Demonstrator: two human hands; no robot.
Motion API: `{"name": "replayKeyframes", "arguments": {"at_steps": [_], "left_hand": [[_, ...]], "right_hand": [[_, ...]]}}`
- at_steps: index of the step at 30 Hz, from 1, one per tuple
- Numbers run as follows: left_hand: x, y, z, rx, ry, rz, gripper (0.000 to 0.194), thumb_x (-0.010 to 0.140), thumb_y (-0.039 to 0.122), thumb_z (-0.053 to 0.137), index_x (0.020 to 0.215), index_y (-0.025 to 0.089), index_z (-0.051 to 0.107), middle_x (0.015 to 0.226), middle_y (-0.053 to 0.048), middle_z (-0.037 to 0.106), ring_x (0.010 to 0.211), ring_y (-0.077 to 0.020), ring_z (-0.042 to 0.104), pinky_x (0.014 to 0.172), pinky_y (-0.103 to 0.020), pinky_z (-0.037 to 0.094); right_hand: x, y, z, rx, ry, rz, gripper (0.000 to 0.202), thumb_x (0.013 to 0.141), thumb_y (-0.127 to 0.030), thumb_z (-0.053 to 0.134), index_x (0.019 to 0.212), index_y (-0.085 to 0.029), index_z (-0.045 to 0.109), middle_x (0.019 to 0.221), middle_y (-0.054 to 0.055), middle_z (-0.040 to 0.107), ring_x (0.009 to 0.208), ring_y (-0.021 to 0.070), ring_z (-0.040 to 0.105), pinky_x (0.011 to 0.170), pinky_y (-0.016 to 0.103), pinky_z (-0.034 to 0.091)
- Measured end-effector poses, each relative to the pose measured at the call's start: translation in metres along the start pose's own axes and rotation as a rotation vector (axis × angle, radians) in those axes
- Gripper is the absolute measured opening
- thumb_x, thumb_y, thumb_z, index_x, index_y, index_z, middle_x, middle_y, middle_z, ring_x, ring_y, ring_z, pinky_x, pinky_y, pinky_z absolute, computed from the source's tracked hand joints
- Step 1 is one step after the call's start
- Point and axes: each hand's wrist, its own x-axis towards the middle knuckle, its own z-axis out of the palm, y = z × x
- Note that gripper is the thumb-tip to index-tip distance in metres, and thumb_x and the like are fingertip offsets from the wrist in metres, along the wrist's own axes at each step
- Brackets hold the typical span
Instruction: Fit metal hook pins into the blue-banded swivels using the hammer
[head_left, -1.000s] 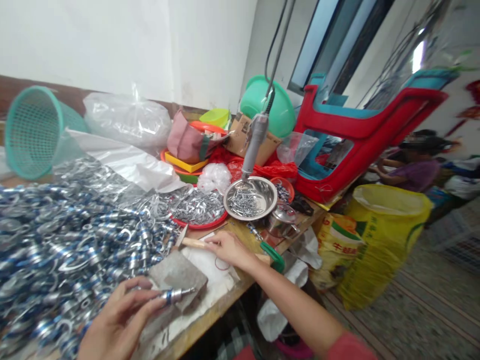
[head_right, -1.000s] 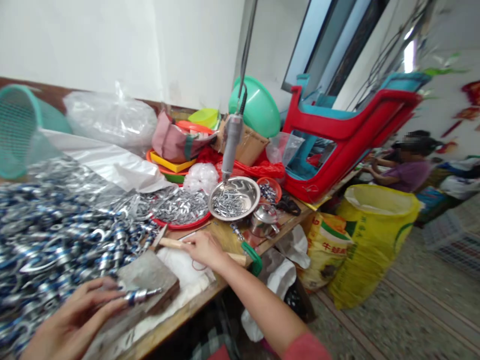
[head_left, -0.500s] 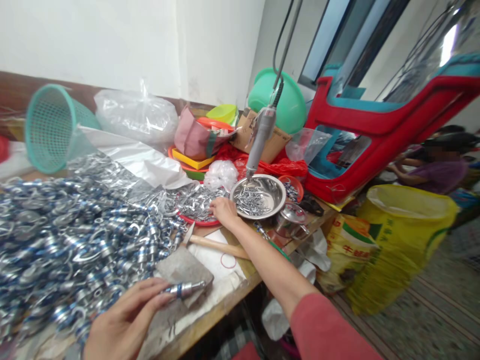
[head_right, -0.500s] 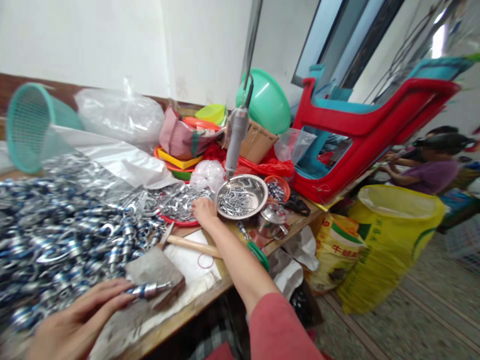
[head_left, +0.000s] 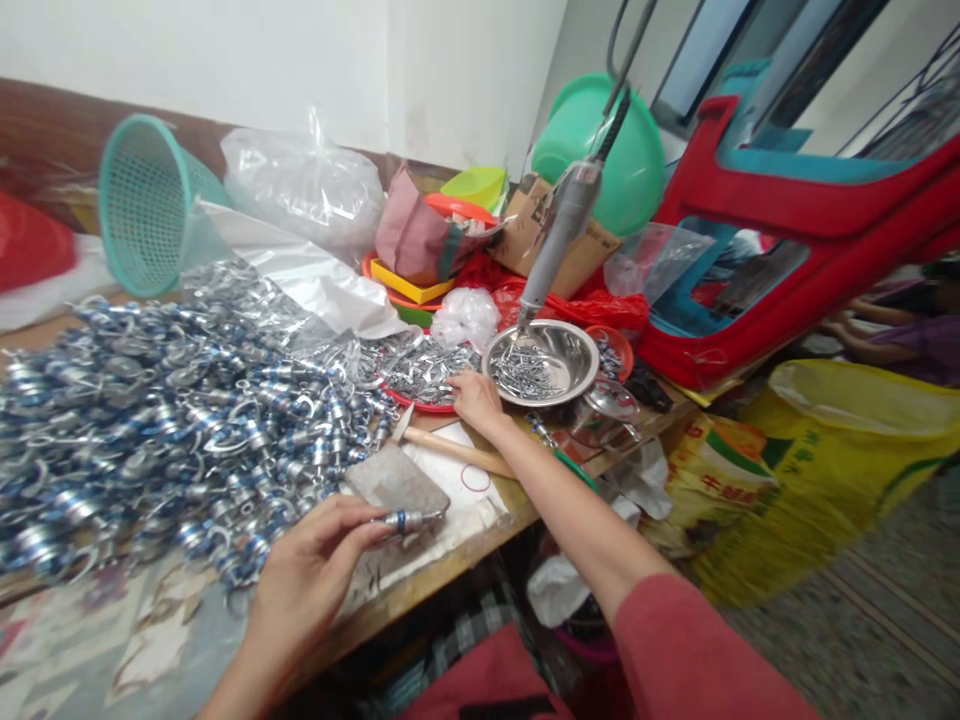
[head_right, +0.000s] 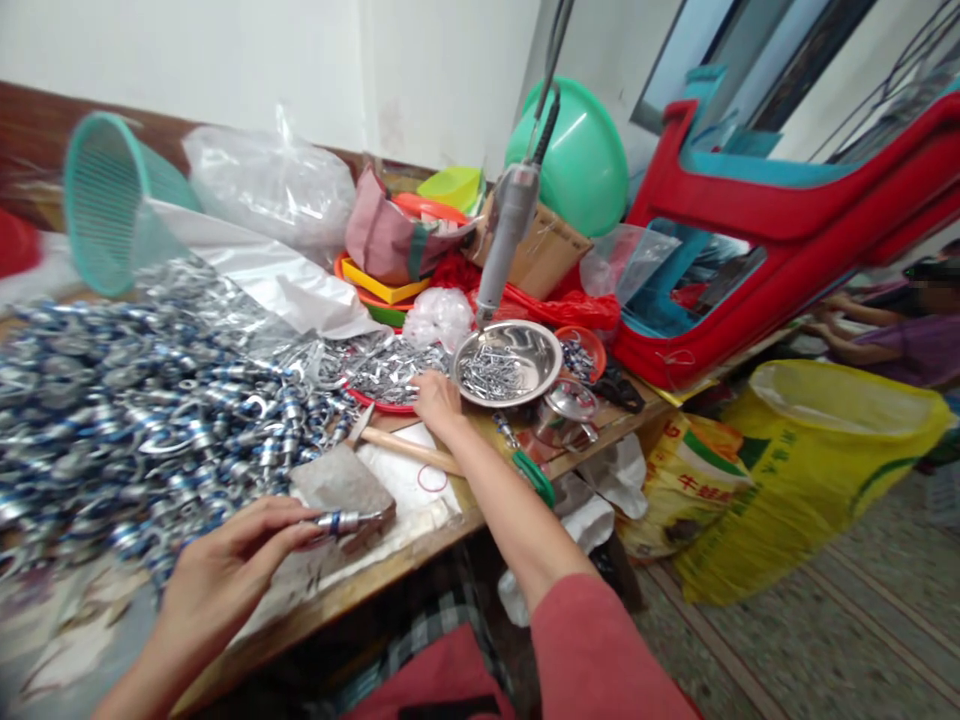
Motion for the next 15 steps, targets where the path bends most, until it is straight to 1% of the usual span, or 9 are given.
{"name": "replayKeyframes", "arguments": {"at_steps": [3, 5, 7, 9, 12, 15], "left_hand": [[0.001, 0.0, 0.0, 0.011, 0.012, -0.022, 0.012, 0.068, 0.034, 0.061, 0.068, 0.025, 0.069, 0.074, -0.002, 0.067, 0.075, -0.0201, 0.06, 0.07, -0.027, 0.044], [0.001, 0.001, -0.001, 0.013, 0.014, -0.035, 0.011, 0.067, 0.035, 0.062, 0.069, 0.026, 0.069, 0.074, -0.001, 0.067, 0.074, -0.0202, 0.06, 0.07, -0.026, 0.045], [0.001, 0.001, -0.001, 0.02, 0.011, -0.036, 0.011, 0.066, 0.035, 0.063, 0.068, 0.026, 0.069, 0.074, -0.001, 0.068, 0.074, -0.0202, 0.06, 0.069, -0.026, 0.045], [0.001, 0.001, -0.001, 0.03, 0.002, -0.031, 0.011, 0.066, 0.035, 0.062, 0.067, 0.027, 0.069, 0.074, 0.0, 0.068, 0.074, -0.0203, 0.06, 0.07, -0.026, 0.045], [0.002, 0.001, -0.001, 0.04, -0.005, -0.03, 0.012, 0.066, 0.036, 0.062, 0.068, 0.027, 0.069, 0.075, 0.0, 0.068, 0.074, -0.0208, 0.06, 0.07, -0.026, 0.046], [0.002, 0.001, -0.001, 0.044, -0.01, -0.04, 0.013, 0.066, 0.037, 0.062, 0.068, 0.027, 0.069, 0.076, -0.001, 0.068, 0.075, -0.0216, 0.061, 0.069, -0.027, 0.046]], "right_hand": [[0.006, 0.003, -0.001, -0.013, -0.074, -0.019, 0.022, 0.086, -0.021, 0.046, 0.103, -0.016, 0.058, 0.105, 0.007, 0.057, 0.098, 0.0192, 0.053, 0.083, 0.035, 0.042], [0.012, 0.004, -0.002, -0.018, -0.12, -0.035, 0.024, 0.086, -0.028, 0.049, 0.105, -0.016, 0.055, 0.107, 0.006, 0.056, 0.096, 0.0188, 0.054, 0.082, 0.039, 0.044], [0.018, 0.004, -0.003, -0.02, -0.157, -0.044, 0.027, 0.085, -0.031, 0.05, 0.106, -0.015, 0.053, 0.107, 0.006, 0.055, 0.094, 0.0183, 0.055, 0.079, 0.039, 0.046], [0.023, 0.003, -0.003, -0.02, -0.176, -0.043, 0.026, 0.085, -0.03, 0.05, 0.106, -0.015, 0.053, 0.107, 0.006, 0.055, 0.092, 0.0178, 0.056, 0.078, 0.037, 0.047], [0.025, 0.0, 0.001, -0.01, -0.157, -0.037, 0.026, 0.085, -0.03, 0.05, 0.106, -0.015, 0.053, 0.106, 0.006, 0.055, 0.091, 0.0175, 0.056, 0.077, 0.037, 0.047], [0.023, -0.004, 0.004, 0.022, -0.089, -0.041, 0.026, 0.086, -0.03, 0.048, 0.106, -0.014, 0.052, 0.105, 0.006, 0.056, 0.092, 0.0179, 0.055, 0.079, 0.038, 0.046]]}}
